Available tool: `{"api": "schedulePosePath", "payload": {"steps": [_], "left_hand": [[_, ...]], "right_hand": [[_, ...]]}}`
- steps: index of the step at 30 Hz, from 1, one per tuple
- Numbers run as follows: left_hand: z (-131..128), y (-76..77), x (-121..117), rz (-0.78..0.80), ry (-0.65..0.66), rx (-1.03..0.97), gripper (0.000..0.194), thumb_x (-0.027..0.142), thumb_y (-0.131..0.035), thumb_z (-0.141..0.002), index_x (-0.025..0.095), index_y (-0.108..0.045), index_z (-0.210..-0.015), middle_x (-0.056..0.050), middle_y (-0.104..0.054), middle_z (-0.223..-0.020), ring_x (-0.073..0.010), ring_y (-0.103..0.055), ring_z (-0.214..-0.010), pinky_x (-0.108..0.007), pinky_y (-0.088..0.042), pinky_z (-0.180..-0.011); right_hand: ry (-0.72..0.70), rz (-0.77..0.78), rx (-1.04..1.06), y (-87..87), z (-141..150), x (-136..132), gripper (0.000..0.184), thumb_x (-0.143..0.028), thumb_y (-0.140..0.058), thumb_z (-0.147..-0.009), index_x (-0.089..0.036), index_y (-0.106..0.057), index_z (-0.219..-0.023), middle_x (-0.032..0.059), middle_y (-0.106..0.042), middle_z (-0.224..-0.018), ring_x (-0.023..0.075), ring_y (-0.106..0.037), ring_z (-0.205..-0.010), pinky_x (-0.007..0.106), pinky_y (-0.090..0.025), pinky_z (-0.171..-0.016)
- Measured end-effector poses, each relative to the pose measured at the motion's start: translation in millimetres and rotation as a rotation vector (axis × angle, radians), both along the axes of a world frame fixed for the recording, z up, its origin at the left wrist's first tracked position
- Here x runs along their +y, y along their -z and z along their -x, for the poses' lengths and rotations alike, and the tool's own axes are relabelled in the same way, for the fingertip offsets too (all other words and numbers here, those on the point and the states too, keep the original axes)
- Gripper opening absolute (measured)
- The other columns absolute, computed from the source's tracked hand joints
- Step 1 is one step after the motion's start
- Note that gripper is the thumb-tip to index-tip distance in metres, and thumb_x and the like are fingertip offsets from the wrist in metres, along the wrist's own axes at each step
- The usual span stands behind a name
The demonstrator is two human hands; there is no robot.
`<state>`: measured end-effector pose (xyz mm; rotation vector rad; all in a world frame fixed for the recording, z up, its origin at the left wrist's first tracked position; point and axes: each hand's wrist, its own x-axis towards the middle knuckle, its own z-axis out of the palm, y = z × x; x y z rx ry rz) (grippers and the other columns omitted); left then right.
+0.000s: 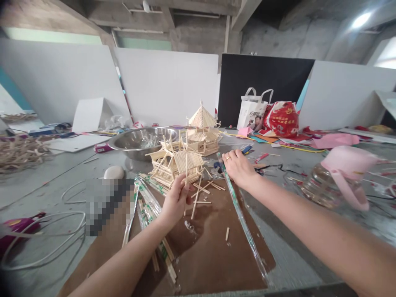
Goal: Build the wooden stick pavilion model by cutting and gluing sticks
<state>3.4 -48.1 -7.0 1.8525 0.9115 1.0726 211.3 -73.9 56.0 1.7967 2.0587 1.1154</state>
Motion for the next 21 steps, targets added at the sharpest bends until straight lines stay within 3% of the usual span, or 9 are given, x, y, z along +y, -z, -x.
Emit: {"api": "schedulePosePath", "payload": {"steps": [5,9,12,14,16,21], "left_hand": [[0.1,-0.2,-1.4,0.000,0.008,0.013,0.030,0.032,-0.030,-0.082,0.021,-0.035,-0.109,0.000,-0.052,-0.072,-0.0053,-0.043,-0.043,-0.018,-0.037,-0.041],[0.2,2.9,1.0,-0.078,-0.022,0.027,0.031,0.031,-0.032,-0.082,0.021,-0.036,-0.110,0.000,-0.052,-0.070,-0.0062,-0.043,-0.044,-0.019,-0.038,-0.045],[0.5,4.8,2.6,-0.150,-0.029,0.060,0.031,0.028,-0.031,-0.082,0.021,-0.037,-0.112,0.001,-0.052,-0.067,-0.0081,-0.046,-0.049,-0.020,-0.040,-0.050],[1.3,4.8,2.6,-0.210,-0.037,0.103,0.032,0.026,-0.031,-0.082,0.020,-0.038,-0.113,0.000,-0.053,-0.066,-0.0101,-0.049,-0.053,-0.022,-0.041,-0.055],[2.4,3.6,1.8,-0.269,-0.063,0.170,0.034,0.023,-0.031,-0.081,0.020,-0.040,-0.114,-0.001,-0.055,-0.067,-0.0120,-0.052,-0.059,-0.024,-0.042,-0.060],[6.2,-1.9,0.0,-0.354,-0.125,0.296,0.040,0.015,-0.035,-0.077,0.023,-0.042,-0.115,-0.004,-0.061,-0.083,-0.0156,-0.058,-0.073,-0.027,-0.042,-0.068]], "right_hand": [[0.124,-0.166,0.316,-11.1,-21.5,6.9,0.062,-0.035,-0.048,-0.066,-0.005,-0.037,-0.118,0.0183,-0.053,-0.102,0.0299,-0.044,-0.089,0.039,-0.031,-0.072],[0.235,-0.244,0.944,-2.6,-42.3,-1.1,0.046,-0.039,-0.039,-0.071,-0.013,-0.046,-0.108,0.0112,-0.059,-0.085,0.0232,-0.053,-0.075,0.032,-0.039,-0.063],[0.200,-0.215,1.315,15.8,-41.1,-11.6,0.040,-0.038,-0.027,-0.077,-0.014,-0.049,-0.101,0.0087,-0.059,-0.079,0.0209,-0.056,-0.071,0.031,-0.042,-0.061],[0.208,-0.206,1.304,27.7,-31.1,-18.3,0.034,-0.032,-0.037,-0.072,-0.015,-0.051,-0.099,0.0098,-0.060,-0.080,0.0246,-0.056,-0.076,0.034,-0.042,-0.067],[0.206,-0.283,1.180,35.9,-18.4,-23.7,0.042,-0.023,-0.041,-0.068,-0.016,-0.044,-0.109,0.0130,-0.056,-0.096,0.0283,-0.051,-0.091,0.038,-0.039,-0.077],[-0.075,-0.189,1.029,45.4,3.2,-29.7,0.060,-0.014,-0.042,-0.062,-0.018,-0.028,-0.120,0.0120,-0.044,-0.116,0.0269,-0.039,-0.108,0.041,-0.033,-0.087]]}}
